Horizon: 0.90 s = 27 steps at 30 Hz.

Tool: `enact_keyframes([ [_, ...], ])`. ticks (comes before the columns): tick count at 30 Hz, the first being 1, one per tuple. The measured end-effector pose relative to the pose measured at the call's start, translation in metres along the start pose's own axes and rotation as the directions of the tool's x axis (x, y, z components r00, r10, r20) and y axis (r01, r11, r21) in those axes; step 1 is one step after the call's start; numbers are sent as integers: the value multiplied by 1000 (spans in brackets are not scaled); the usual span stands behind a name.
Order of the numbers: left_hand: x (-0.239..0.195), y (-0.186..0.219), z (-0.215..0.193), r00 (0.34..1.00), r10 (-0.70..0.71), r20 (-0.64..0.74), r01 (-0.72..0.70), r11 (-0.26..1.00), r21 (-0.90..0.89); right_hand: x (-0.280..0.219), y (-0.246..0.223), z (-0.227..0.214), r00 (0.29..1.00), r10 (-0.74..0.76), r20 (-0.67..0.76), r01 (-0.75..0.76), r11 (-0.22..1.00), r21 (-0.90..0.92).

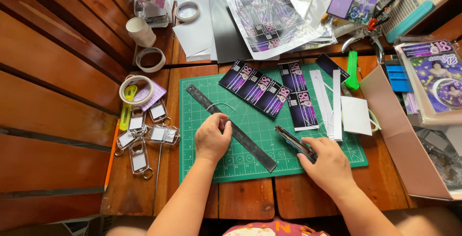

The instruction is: The person uses a ruler and a utility knife to cut a sheet of printed paper into smaller rectangular pieces on a green cutting mat. They align the ruler, score the paper, and separate the cut sections, repeating the process for multiple pieces.

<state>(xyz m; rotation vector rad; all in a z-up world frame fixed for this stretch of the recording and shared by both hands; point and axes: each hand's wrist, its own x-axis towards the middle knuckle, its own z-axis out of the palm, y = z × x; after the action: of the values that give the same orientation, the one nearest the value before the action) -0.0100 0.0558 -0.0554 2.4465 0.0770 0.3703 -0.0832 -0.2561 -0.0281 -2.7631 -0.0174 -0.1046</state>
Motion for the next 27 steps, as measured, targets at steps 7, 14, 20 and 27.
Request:
enact_keyframes([
  [7, 2, -12, 9, 994, -5, -107, -1, 998, -61, 18, -21, 3, 971, 129, 202, -128, 992, -19],
  [14, 4, -26, 26, 958, -27, -286, 73, 986, 151, 32, -95, -1, 856, 175, 486, -242, 967, 78],
  [20, 11, -32, 34, 954, -174, -245, 229, 949, 215, 32, -117, 6, 867, 164, 470, -168, 985, -33],
  [27, 18, -29, 31, 931, -320, -176, 355, 907, 227, 44, -103, 22, 831, 238, 502, -274, 962, -2],
])
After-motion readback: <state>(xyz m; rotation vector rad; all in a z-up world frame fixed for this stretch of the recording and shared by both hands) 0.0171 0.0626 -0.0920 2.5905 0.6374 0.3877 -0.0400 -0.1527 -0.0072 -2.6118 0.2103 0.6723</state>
